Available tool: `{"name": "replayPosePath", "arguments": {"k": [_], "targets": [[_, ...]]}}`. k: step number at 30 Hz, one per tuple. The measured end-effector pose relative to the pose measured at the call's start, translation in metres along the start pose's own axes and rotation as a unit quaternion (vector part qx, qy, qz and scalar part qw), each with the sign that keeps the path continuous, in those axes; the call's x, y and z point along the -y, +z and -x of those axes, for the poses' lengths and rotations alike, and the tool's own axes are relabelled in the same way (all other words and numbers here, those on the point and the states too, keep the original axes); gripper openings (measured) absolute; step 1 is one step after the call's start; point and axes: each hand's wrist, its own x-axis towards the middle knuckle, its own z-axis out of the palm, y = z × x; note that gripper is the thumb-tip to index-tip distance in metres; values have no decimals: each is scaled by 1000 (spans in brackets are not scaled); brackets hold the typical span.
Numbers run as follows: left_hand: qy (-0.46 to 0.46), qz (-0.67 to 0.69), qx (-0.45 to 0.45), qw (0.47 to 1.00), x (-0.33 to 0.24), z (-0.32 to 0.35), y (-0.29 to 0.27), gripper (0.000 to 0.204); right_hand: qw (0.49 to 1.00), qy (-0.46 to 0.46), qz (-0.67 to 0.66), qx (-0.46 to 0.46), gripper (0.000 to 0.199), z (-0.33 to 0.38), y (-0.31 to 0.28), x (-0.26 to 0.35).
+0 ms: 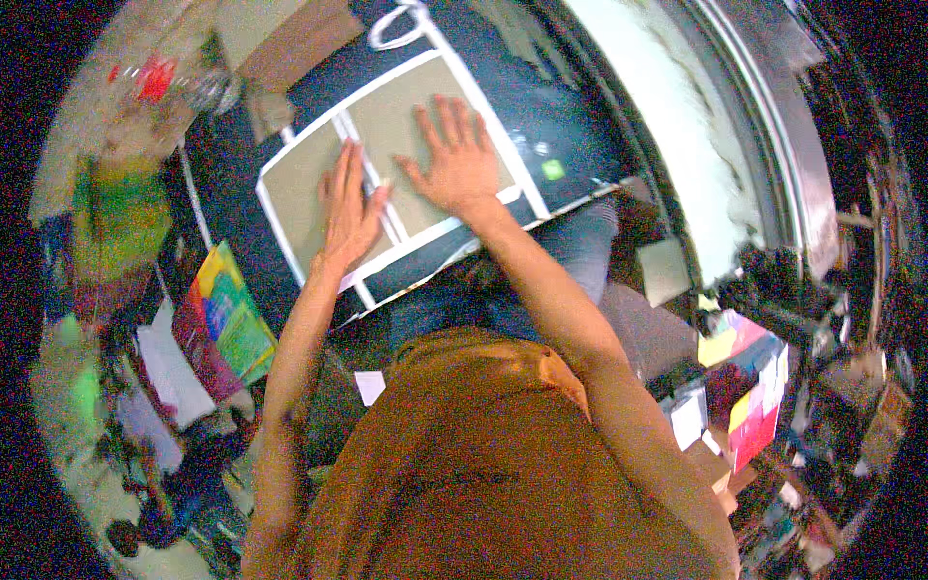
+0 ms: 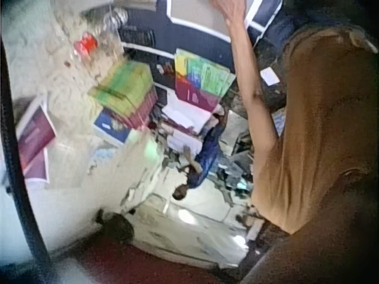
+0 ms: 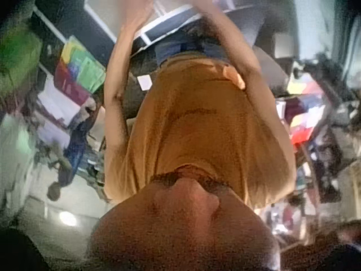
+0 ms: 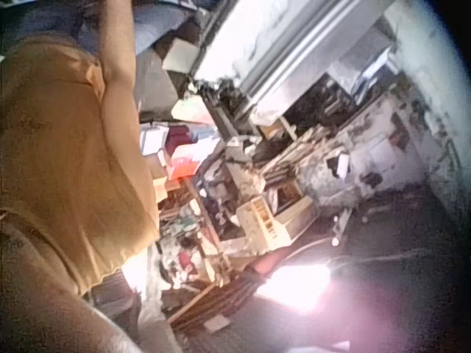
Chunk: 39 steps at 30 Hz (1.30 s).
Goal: The person applies adhesive to a printed sheet using a roller machine, aligns two cardboard panels onto it by hand, and folds the edges over to assemble book covers.
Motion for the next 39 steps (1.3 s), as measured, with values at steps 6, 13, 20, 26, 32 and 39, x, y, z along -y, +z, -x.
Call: {"name": "replayPosePath", "arguments": {"k": [6, 13, 20, 26, 32, 39], "targets": [[43, -82, 57, 994, 4, 7, -17, 106, 999, -5, 38, -14, 77, -1, 3, 3], [42, -84, 51, 994, 8, 11, -14, 109, 999, 7, 37, -8, 77, -2, 5, 9], [34, -44, 32, 998, 11, 6, -14, 103, 999, -7, 42, -6, 77, -3, 1, 6], [53, -85, 13, 995, 37, -22, -12, 95, 998, -21, 59, -4, 75, -5, 0, 8], [64, -85, 6, 994, 38, -22, -10, 88, 997, -32, 62, -24, 75, -3, 0, 6], [-149, 177, -89, 969, 60, -76, -41, 48, 987, -45, 12, 156, 69, -100, -26, 20]]}}
